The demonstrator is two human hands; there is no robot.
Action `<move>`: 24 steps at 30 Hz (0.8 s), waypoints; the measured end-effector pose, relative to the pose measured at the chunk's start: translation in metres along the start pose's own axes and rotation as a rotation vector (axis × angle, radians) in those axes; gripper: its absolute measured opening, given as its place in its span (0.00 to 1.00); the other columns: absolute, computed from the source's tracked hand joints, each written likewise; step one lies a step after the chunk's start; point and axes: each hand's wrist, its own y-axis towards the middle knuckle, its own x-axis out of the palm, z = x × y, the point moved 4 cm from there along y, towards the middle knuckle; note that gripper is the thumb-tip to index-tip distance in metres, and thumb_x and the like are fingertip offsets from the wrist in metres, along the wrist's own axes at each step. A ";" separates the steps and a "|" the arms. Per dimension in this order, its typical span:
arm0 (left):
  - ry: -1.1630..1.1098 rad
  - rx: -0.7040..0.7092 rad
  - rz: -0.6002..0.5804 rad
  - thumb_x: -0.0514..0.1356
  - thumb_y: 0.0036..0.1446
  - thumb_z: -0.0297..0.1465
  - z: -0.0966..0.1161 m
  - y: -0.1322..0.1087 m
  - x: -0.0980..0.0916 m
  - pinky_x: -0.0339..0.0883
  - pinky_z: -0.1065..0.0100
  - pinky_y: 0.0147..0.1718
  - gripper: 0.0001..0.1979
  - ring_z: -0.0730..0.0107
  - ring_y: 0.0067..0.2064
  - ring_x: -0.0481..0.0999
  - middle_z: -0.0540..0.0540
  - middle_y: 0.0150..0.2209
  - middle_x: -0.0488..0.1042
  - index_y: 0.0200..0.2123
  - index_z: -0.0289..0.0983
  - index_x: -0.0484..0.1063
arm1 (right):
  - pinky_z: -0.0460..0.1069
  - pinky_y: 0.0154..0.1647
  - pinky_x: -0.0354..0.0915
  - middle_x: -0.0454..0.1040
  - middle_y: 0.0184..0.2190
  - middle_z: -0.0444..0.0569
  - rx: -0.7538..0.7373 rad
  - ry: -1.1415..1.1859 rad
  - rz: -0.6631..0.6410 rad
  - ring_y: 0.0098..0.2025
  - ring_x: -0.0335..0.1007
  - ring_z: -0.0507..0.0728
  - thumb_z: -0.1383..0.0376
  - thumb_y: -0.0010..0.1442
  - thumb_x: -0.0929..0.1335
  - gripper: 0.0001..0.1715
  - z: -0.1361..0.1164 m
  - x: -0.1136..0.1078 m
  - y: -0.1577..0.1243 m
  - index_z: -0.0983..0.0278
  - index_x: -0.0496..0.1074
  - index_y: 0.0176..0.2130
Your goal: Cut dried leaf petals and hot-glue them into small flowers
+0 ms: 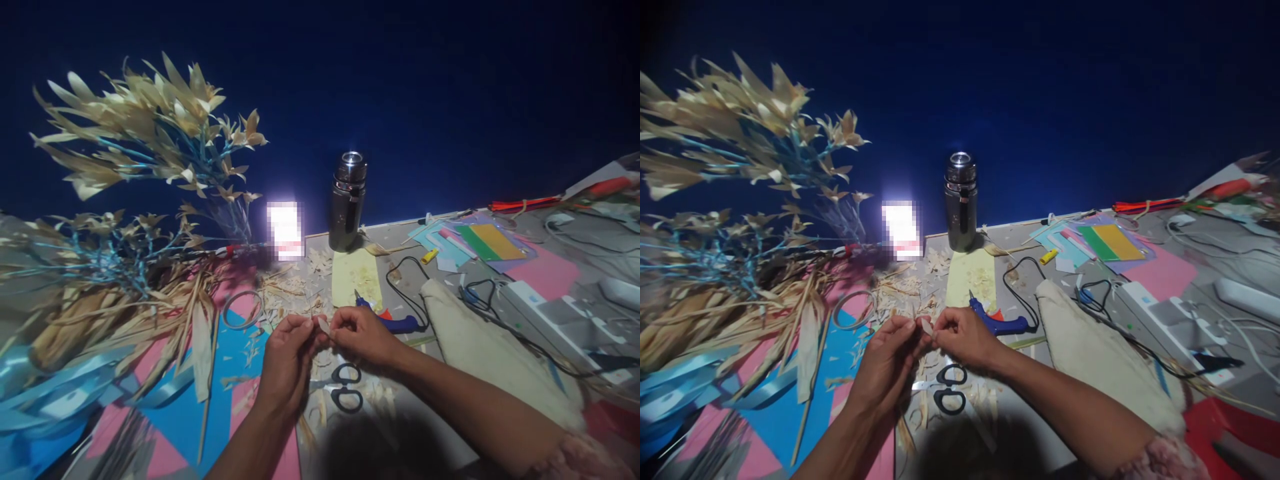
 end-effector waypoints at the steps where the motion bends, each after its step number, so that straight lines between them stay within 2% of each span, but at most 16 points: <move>1: 0.019 0.003 -0.007 0.78 0.39 0.30 0.000 0.000 0.000 0.76 0.70 0.33 0.17 0.71 0.28 0.79 0.46 0.29 0.82 0.27 0.34 0.73 | 0.44 0.22 0.55 0.72 0.19 0.42 0.008 -0.017 -0.017 0.22 0.64 0.50 0.67 0.48 0.70 0.02 0.000 0.000 -0.001 0.63 0.71 0.27; 6: 0.156 0.037 0.001 0.76 0.41 0.31 -0.003 0.001 0.000 0.68 0.75 0.23 0.15 0.74 0.21 0.75 0.50 0.20 0.77 0.28 0.35 0.73 | 0.43 0.21 0.51 0.71 0.18 0.41 0.007 -0.094 -0.074 0.21 0.60 0.49 0.70 0.47 0.69 0.01 0.000 -0.001 -0.001 0.64 0.73 0.25; 9: 0.227 0.061 0.039 0.75 0.42 0.31 -0.004 0.001 -0.001 0.64 0.77 0.21 0.14 0.75 0.20 0.73 0.51 0.17 0.75 0.27 0.36 0.72 | 0.43 0.22 0.53 0.73 0.20 0.41 0.018 -0.074 -0.092 0.23 0.62 0.49 0.72 0.45 0.69 0.03 -0.001 -0.003 0.000 0.65 0.74 0.25; 12: 0.218 0.070 0.032 0.74 0.42 0.32 -0.005 0.003 -0.002 0.66 0.75 0.22 0.14 0.73 0.20 0.74 0.50 0.18 0.76 0.28 0.36 0.72 | 0.43 0.22 0.56 0.76 0.22 0.43 0.054 -0.009 -0.129 0.22 0.63 0.49 0.69 0.46 0.68 0.03 -0.001 -0.005 0.001 0.65 0.74 0.27; 16: 0.171 0.037 0.022 0.75 0.40 0.31 -0.006 0.005 -0.003 0.67 0.74 0.23 0.15 0.71 0.21 0.76 0.49 0.18 0.77 0.28 0.36 0.72 | 0.43 0.18 0.51 0.77 0.22 0.44 0.114 0.145 -0.176 0.18 0.57 0.47 0.64 0.45 0.70 0.06 0.000 -0.004 0.001 0.65 0.74 0.27; 21: 0.154 0.040 0.037 0.75 0.38 0.31 -0.002 0.004 -0.001 0.69 0.73 0.24 0.15 0.70 0.21 0.77 0.48 0.18 0.78 0.26 0.36 0.72 | 0.43 0.18 0.50 0.78 0.23 0.44 0.111 0.208 -0.145 0.18 0.58 0.47 0.66 0.42 0.69 0.10 0.004 -0.004 0.006 0.65 0.77 0.29; 24: 0.153 0.049 0.032 0.74 0.38 0.31 0.001 0.002 0.001 0.69 0.73 0.23 0.15 0.71 0.20 0.76 0.48 0.18 0.77 0.26 0.36 0.71 | 0.43 0.21 0.53 0.79 0.24 0.45 0.103 0.226 -0.157 0.20 0.62 0.48 0.68 0.42 0.70 0.10 0.007 -0.002 0.007 0.65 0.77 0.30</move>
